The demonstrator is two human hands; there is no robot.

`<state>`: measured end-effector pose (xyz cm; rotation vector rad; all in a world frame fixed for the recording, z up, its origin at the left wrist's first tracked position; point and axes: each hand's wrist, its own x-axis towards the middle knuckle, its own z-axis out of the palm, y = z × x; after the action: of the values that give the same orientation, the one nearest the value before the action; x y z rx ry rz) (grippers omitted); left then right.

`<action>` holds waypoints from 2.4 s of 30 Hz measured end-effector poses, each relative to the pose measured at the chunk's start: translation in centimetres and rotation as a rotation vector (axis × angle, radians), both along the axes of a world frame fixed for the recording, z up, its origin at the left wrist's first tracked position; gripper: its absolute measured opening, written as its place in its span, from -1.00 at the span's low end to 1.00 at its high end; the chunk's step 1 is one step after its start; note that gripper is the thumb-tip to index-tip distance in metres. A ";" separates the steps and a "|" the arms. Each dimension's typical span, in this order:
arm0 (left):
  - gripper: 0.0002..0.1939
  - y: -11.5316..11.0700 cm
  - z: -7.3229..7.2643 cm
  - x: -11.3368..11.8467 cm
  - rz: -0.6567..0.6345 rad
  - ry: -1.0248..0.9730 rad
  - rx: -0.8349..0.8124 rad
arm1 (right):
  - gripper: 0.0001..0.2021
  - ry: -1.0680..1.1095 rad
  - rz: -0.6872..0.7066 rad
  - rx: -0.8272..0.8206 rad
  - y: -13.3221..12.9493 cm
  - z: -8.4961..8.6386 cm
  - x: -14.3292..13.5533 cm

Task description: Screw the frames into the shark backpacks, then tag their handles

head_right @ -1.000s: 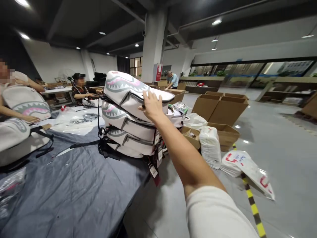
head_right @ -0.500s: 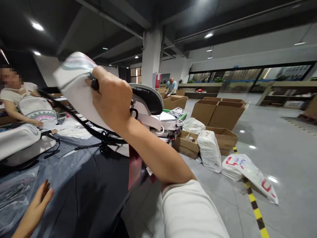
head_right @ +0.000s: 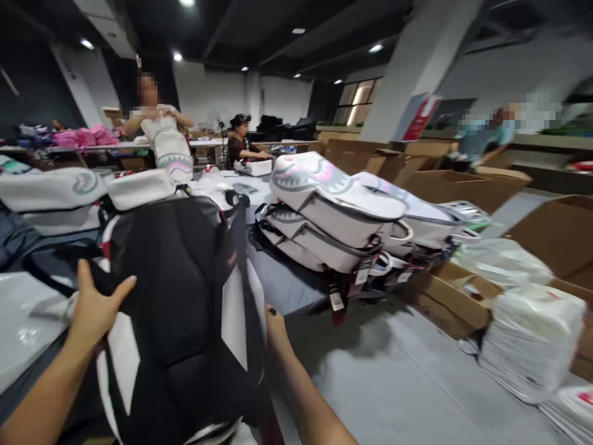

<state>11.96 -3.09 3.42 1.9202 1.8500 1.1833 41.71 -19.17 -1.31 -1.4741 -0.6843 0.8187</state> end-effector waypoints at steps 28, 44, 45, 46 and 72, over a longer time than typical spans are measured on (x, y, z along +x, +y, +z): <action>-0.64 -1.4 -5.6 5.0 -0.847 0.794 0.381 | -0.62 -1.246 0.020 0.316 1.1 -6.7 -0.7; -0.42 10.7 -0.2 16.5 -1.090 1.027 0.369 | -0.59 -0.877 -0.003 0.486 1.3 -10.5 -1.2; -0.41 11.8 0.0 16.2 -1.002 1.024 0.417 | -0.60 -0.848 -0.003 0.495 1.4 -10.2 -1.1; -0.41 12.4 0.0 15.9 -0.946 1.016 0.468 | -0.62 -0.803 -0.008 0.492 1.6 -9.8 -1.1; -0.79 3.5 -7.0 14.5 -1.146 0.443 0.429 | -0.80 -0.792 -0.294 0.204 8.4 -5.0 -1.6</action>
<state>26.41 0.42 -3.62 2.9414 0.2903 0.7700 40.14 -10.81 -6.31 -1.6476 -1.0597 -0.0943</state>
